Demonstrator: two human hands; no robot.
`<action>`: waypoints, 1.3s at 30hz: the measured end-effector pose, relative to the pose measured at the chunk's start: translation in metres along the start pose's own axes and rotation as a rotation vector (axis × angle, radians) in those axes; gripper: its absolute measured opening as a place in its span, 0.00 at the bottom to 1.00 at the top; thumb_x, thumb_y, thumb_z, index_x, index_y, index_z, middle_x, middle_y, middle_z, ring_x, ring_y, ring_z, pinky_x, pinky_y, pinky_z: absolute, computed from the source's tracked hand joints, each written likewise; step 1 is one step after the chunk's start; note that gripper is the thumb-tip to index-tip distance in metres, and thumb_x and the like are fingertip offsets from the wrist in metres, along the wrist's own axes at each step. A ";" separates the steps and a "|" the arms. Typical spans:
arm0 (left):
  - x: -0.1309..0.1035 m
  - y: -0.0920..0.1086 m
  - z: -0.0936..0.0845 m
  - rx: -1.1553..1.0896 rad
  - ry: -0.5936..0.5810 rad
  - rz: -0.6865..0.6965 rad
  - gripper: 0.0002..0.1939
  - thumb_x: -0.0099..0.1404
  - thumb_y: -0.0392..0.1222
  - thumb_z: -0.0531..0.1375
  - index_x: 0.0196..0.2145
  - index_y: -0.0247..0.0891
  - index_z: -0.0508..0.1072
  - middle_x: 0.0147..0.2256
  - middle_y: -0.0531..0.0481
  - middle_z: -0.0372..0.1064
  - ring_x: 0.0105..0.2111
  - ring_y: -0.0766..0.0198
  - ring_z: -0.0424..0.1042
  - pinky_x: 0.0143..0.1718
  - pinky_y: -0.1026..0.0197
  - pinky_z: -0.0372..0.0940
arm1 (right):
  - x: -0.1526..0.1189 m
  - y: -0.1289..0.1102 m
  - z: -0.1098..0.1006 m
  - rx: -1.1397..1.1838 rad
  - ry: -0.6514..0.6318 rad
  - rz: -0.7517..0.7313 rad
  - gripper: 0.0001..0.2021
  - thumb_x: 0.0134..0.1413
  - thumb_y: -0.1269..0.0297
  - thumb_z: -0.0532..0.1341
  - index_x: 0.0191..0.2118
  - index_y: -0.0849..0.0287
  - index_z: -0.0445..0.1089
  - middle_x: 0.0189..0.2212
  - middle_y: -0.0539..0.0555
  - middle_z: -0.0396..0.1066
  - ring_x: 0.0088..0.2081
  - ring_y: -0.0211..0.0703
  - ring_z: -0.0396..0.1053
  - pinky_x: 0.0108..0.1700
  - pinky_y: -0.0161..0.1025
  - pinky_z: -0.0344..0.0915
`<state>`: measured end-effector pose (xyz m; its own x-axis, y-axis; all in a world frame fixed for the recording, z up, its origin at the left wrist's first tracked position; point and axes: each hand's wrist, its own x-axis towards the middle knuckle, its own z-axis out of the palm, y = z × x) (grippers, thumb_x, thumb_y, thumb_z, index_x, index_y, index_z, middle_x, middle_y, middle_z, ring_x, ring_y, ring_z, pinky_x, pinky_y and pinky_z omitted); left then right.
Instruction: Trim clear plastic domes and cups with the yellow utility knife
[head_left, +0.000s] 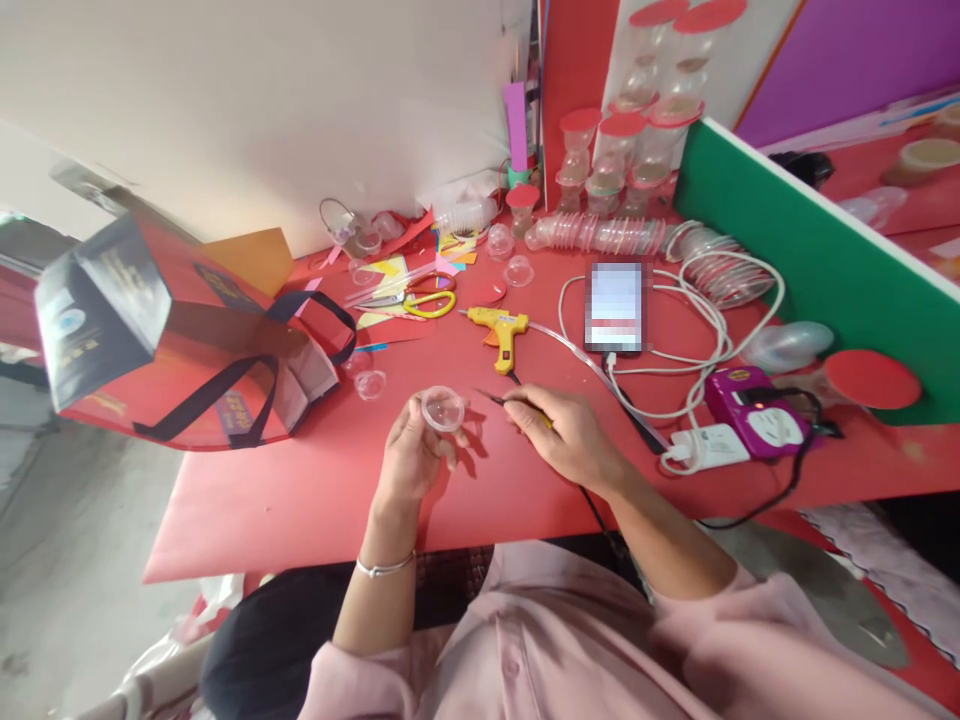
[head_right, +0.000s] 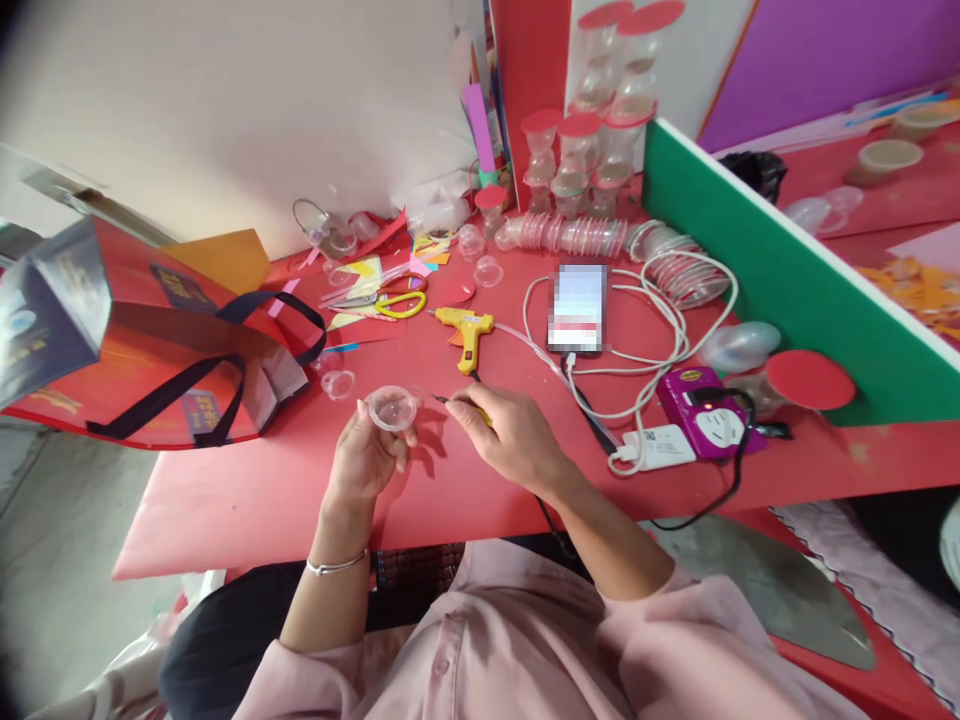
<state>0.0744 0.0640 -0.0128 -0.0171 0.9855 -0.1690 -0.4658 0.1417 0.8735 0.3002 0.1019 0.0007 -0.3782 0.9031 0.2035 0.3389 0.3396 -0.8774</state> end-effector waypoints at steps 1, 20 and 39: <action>0.002 0.000 0.001 -0.012 0.002 0.012 0.24 0.69 0.58 0.61 0.49 0.34 0.73 0.45 0.38 0.78 0.30 0.60 0.78 0.18 0.65 0.71 | 0.000 0.001 0.001 0.002 0.003 -0.019 0.14 0.71 0.52 0.55 0.45 0.53 0.73 0.38 0.52 0.78 0.39 0.41 0.75 0.42 0.37 0.65; 0.023 0.008 0.003 -0.108 -0.071 0.030 0.21 0.66 0.51 0.66 0.53 0.39 0.74 0.47 0.43 0.74 0.32 0.65 0.75 0.20 0.70 0.70 | -0.006 0.018 0.011 -0.366 0.096 -0.292 0.27 0.70 0.67 0.54 0.71 0.45 0.56 0.48 0.58 0.72 0.50 0.48 0.70 0.50 0.46 0.70; 0.019 0.006 0.001 -0.077 -0.095 0.131 0.25 0.58 0.54 0.71 0.47 0.39 0.73 0.43 0.45 0.76 0.29 0.65 0.76 0.19 0.69 0.69 | -0.007 0.024 0.012 -0.449 0.100 -0.305 0.26 0.67 0.71 0.55 0.66 0.40 0.64 0.48 0.56 0.73 0.48 0.50 0.69 0.52 0.50 0.67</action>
<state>0.0720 0.0838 -0.0104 0.0004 1.0000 -0.0089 -0.5315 0.0078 0.8470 0.3005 0.1006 -0.0271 -0.4405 0.7594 0.4788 0.5694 0.6487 -0.5050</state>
